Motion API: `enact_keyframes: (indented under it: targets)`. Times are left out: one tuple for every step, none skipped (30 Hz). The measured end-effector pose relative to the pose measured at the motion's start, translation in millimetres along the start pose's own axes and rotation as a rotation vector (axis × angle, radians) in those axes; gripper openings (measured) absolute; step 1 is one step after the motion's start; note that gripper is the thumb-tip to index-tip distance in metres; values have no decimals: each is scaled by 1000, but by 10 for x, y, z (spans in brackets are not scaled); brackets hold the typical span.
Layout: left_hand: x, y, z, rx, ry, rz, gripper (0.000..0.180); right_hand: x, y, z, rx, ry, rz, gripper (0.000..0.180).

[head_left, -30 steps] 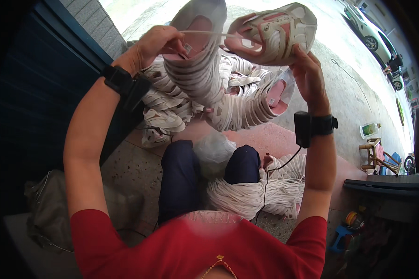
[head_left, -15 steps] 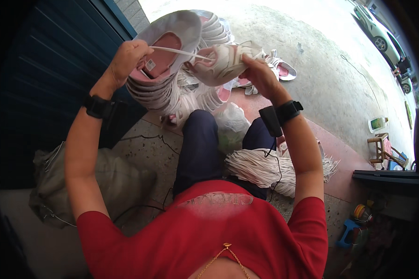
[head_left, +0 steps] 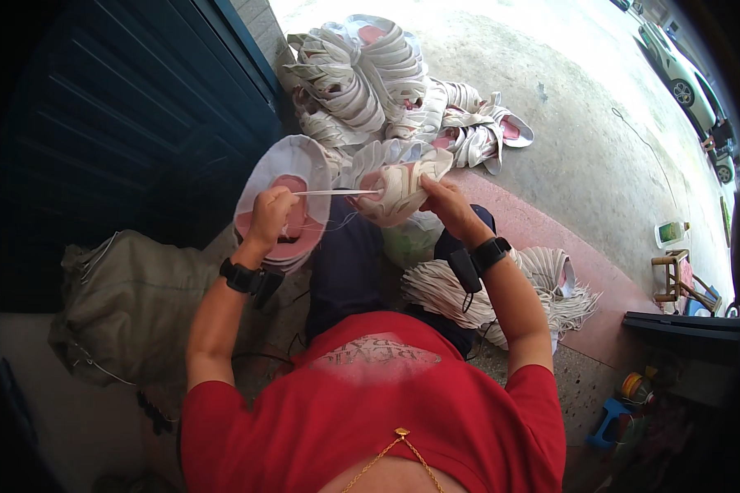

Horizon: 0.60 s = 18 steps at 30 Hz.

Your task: Lacing and bundling shoes in a manufacturing setting.

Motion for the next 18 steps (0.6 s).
enact_keyframes:
  targets:
    - [12, -2, -64, 24, -24, -63, 28, -10, -44, 72, -6, -26, -33, 38]
    - [29, 4, -132, 49, -47, -128, 29, -31, -83, 116, -13, -52, -67, 38]
    - [46, 37, -217, 74, -61, -188, 29, -106, -150, 135, 11, -49, 18, 37]
    - [19, 21, -306, 63, -51, -127, 29, -229, -231, 132, 30, -48, 98, 37]
    - [-44, 3, -346, 2, -37, 9, 30, -305, -276, 149, 48, -46, 180, 37]
    - [-211, -35, -316, -71, -44, 134, 30, -90, -130, 263, 72, -26, 231, 36]
    - [-316, -102, -304, -139, -42, 265, 31, 82, 90, 290, 88, -1, 181, 36]
    - [-389, -181, -297, -220, -48, 475, 32, 237, 295, 281, 105, 25, 133, 36]
    - [-315, -378, -341, -192, -44, 483, 31, 251, 464, 263, 39, 42, 236, 36]
    - [-223, -572, -381, -176, -47, 489, 31, 278, 607, 230, -21, 68, 337, 36]
    - [-168, -681, -442, -122, -65, 462, 31, 337, 753, 184, -76, 107, 437, 37]
    - [-63, -800, -545, -58, -72, 442, 30, 306, 844, 78, -130, 119, 460, 37]
    - [-8, -897, -627, 34, -96, 387, 30, 363, 941, -4, -177, 147, 478, 38]
    - [-19, -956, -622, 65, -109, 370, 30, 365, 975, -11, -166, 125, 490, 39]
    - [-22, -1012, -642, 96, -117, 352, 29, 367, 1019, -18, -156, 100, 499, 41]
    - [-81, -1049, -584, 66, -113, 372, 29, 381, 1063, 2, -147, 109, 516, 41]
    - [-142, -1076, -510, 36, -109, 394, 29, 378, 1124, 19, -146, 118, 539, 41]
    - [-241, -1115, -405, 2, -137, 375, 29, 368, 1187, 45, -147, 125, 561, 40]
Point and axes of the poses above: each hand's wrist, its own z-axis towards the middle knuckle, its own x-axis out of the back of the hand, y = z × x, the point moved 8 cm from there along z, towards the middle knuckle, and after that the axes turned 1 degree about -x, right-handed, at the moved point
